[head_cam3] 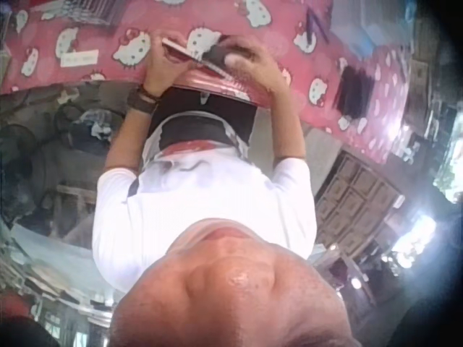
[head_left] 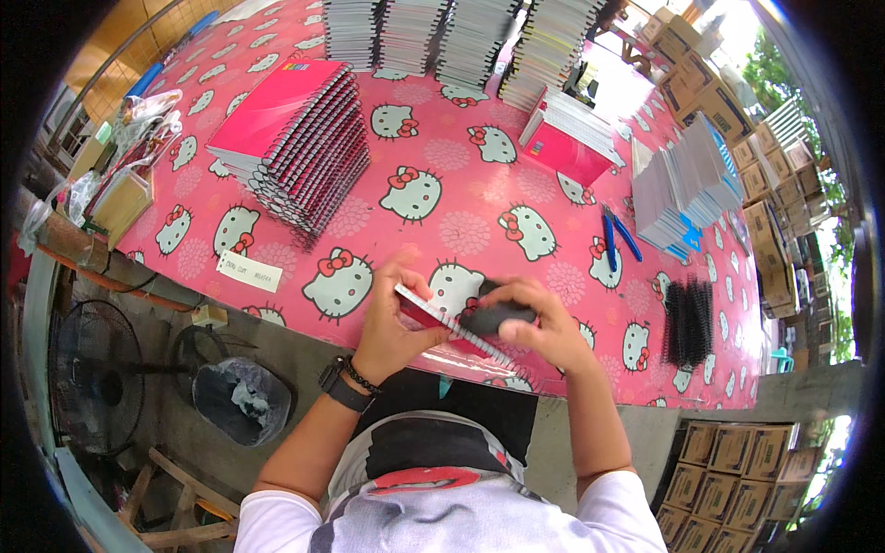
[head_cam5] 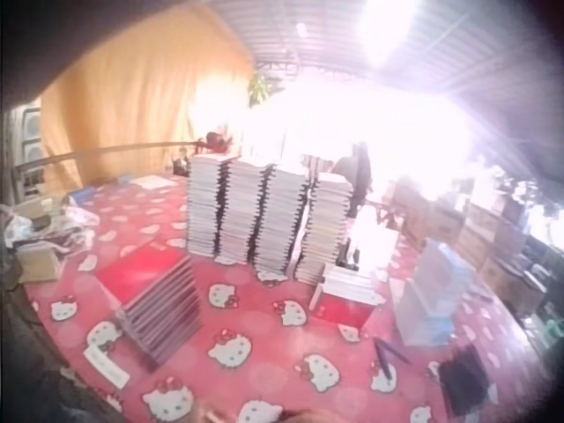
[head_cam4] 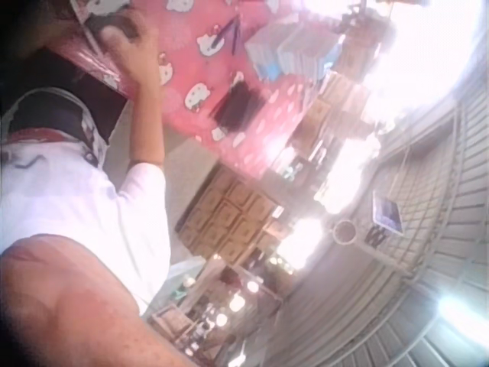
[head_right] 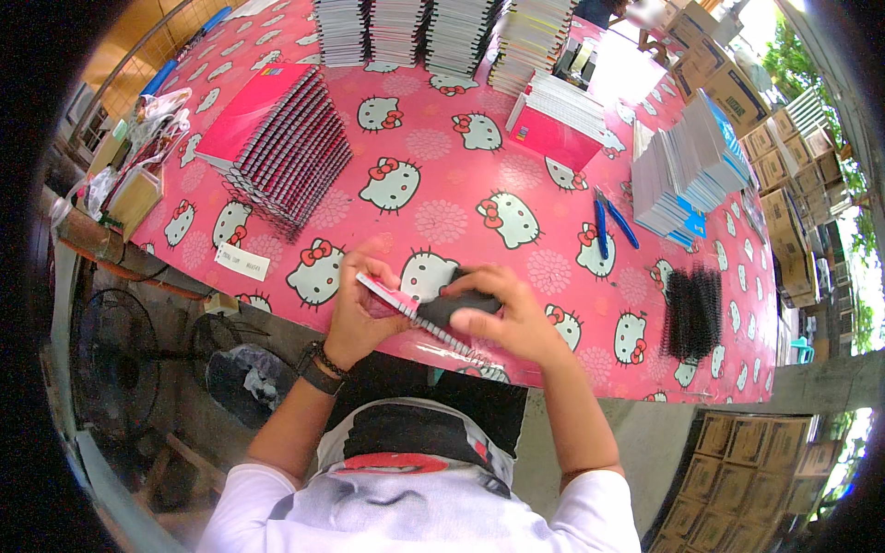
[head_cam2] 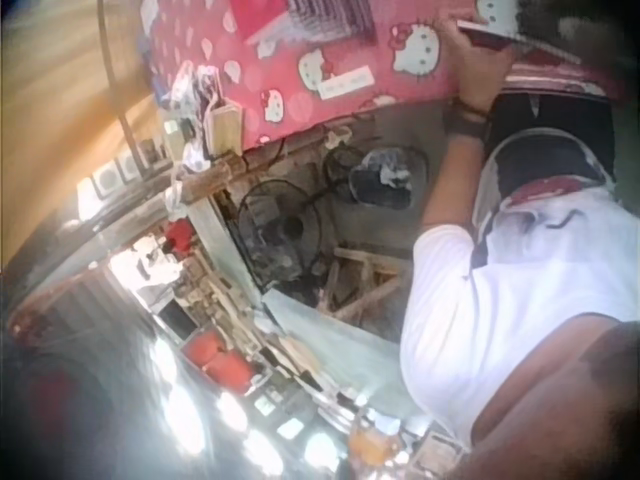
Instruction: The person inserts a spiral binding through the pre-punched holes of a notebook cover and pages by hand, then uses a small black tool to press the binding into place.
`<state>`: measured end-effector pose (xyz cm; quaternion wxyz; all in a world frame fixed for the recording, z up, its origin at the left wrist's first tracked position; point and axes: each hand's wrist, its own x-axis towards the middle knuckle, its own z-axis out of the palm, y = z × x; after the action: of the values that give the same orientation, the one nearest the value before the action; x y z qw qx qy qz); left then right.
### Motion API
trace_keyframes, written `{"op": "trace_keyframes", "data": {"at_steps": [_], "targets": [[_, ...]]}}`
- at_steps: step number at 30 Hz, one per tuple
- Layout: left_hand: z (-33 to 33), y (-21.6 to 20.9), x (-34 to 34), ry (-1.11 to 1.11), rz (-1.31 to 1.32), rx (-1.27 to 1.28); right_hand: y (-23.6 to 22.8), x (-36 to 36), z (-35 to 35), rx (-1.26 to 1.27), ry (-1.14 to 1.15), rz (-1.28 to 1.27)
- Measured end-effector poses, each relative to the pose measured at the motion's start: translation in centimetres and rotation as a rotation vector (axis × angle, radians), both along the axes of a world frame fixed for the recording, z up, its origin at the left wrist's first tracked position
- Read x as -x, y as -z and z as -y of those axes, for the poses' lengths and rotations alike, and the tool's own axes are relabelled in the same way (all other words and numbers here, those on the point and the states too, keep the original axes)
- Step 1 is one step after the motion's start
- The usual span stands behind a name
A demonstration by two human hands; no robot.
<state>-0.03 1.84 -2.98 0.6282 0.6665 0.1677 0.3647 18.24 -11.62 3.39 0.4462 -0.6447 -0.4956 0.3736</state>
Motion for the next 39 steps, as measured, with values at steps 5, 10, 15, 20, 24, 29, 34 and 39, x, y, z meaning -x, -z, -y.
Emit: {"op": "trace_keyframes", "data": {"at_steps": [5, 10, 15, 20, 24, 29, 34, 39], "targets": [[-0.8, 1.6, 0.1, 0.055, -0.078, -0.075, -0.3, 0.2, -0.9, -0.178, -0.178, -0.366], [-0.6, 1.7, 0.2, 0.086, -0.076, -0.008, -0.3, 0.3, -2.4, -0.221, -0.129, -0.375], [-0.8, 1.5, 0.0, 0.067, -0.067, -0.063, -0.7, 0.9, -3.7, -0.028, -0.035, -0.004], [-0.8, 1.4, 0.1, 0.053, -0.067, -0.099, -0.4, 1.2, -4.3, -0.055, -0.031, 0.15], [-0.8, 1.9, -0.1, 0.038, -0.08, -0.199, 0.1, 0.1, -3.5, -0.111, 0.308, 0.883], [0.0, -0.5, -0.3, -0.002, -0.183, -0.43, -2.8, 3.3, -2.1, -0.247, 0.134, 0.358], [0.9, -4.5, -0.5, 0.069, -0.087, -0.286, -4.0, 5.5, -1.6, -0.309, 0.212, 0.342], [0.7, -5.5, -0.1, 0.017, 0.038, -0.187, -4.0, 5.9, -1.3, -0.431, 0.214, 0.279]]}}
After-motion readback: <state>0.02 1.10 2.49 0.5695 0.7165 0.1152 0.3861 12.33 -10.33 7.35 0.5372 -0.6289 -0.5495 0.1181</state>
